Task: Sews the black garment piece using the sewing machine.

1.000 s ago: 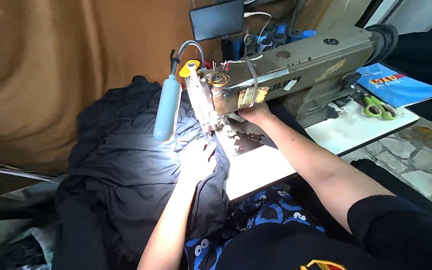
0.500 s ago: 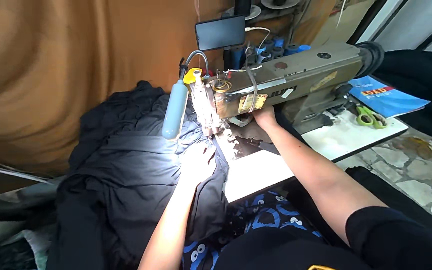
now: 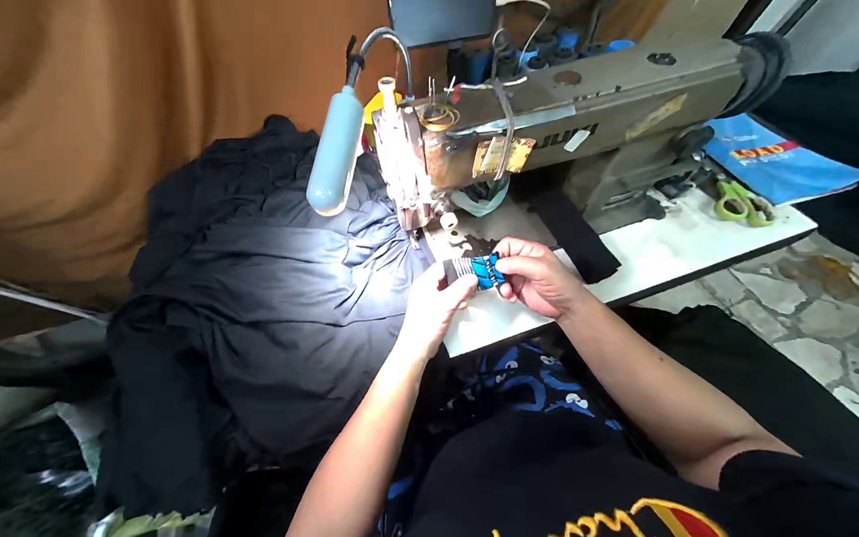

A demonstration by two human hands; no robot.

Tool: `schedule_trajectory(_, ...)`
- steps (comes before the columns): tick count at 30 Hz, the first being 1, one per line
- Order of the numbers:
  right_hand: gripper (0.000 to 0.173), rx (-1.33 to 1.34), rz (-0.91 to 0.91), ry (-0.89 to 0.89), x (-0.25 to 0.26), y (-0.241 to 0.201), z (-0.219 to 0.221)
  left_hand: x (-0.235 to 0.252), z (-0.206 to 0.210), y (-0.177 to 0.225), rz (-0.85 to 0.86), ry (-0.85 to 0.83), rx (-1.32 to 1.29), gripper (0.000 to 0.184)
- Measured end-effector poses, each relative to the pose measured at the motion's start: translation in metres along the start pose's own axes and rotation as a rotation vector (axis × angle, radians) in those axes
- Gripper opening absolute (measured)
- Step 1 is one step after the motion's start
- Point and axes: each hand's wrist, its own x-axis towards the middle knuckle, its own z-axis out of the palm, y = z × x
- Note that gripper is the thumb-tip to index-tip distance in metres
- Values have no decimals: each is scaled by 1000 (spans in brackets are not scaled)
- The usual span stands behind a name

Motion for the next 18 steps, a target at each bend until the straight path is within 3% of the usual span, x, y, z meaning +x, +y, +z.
schedule_trajectory(2, 19, 1, 5, -13, -3, 5, 3, -6, 3, 1, -24, 77, -59, 3)
schedule_trajectory(6, 7, -62, -20, -54, -3, 12, 13, -8, -5, -6, 92, 165, 76, 4)
schedule_trajectory(10, 5, -450, -154, -87, -1, 7, 14, -12, -25, 5, 165, 8, 375, 13)
schedule_trajectory(13, 7, -558, -121, -164, 0, 4, 13, -10, -32, 10, 208, -56, 565, 9)
schedule_trajectory(18, 17, -447, -13, -99, 3, 9, 15, -5, -27, -8, 182, 60, 415, 8)
